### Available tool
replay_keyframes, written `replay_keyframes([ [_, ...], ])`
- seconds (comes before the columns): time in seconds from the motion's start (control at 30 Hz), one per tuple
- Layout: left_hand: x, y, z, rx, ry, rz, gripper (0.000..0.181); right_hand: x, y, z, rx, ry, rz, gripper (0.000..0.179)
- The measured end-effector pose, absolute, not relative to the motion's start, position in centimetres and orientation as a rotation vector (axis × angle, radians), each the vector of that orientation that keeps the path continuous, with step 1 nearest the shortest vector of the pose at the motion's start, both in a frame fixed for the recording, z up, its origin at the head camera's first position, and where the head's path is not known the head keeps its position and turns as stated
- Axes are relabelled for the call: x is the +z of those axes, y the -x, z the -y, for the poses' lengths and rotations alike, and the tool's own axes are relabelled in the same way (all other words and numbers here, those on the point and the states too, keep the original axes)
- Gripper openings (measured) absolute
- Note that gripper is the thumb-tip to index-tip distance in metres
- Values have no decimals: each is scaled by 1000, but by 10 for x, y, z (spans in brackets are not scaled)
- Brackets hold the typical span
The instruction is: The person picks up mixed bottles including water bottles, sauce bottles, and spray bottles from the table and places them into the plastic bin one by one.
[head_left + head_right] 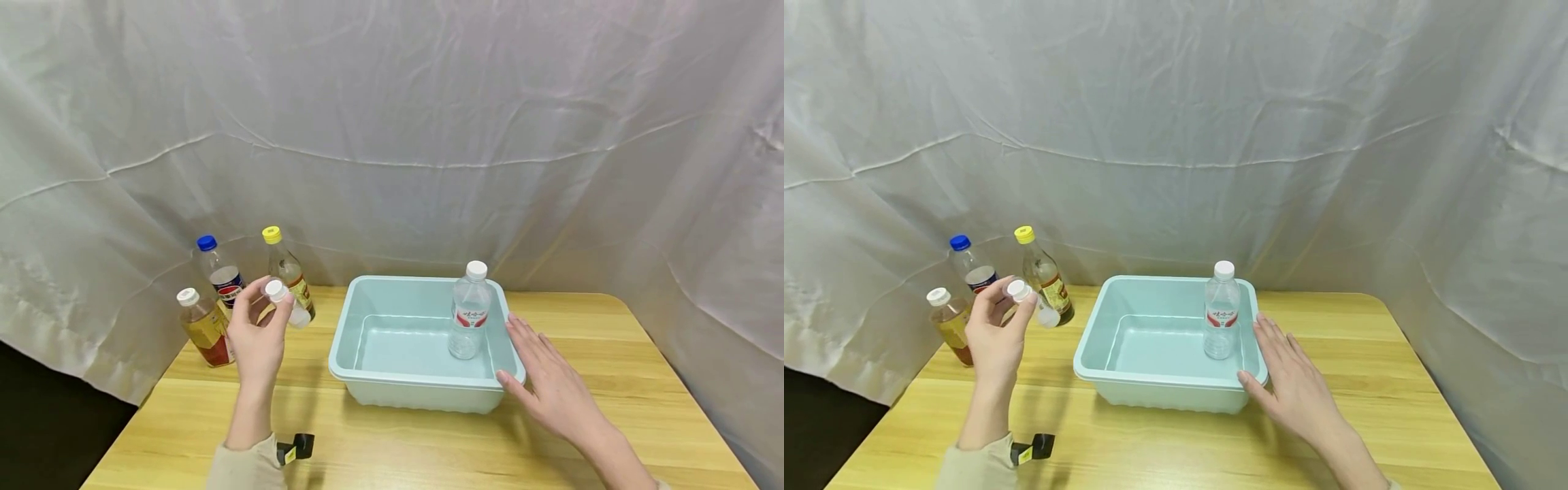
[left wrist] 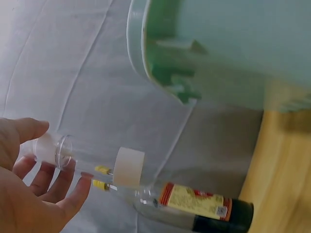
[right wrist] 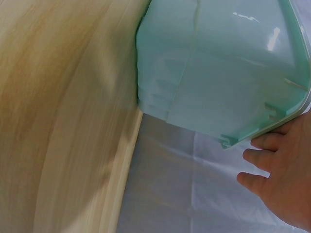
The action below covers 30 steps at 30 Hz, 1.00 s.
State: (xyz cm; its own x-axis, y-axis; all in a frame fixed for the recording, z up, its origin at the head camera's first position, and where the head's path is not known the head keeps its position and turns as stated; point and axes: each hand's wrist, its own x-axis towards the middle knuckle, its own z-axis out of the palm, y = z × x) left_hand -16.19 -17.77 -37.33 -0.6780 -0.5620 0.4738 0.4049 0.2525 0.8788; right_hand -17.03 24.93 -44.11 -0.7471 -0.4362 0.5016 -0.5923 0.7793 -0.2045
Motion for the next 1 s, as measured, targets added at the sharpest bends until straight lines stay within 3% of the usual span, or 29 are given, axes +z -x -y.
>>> replay_keyframes([
  [1.0,-353,193,123,-1697,377,2037,43,-440,170,-249,501,-774,2542,78],
])
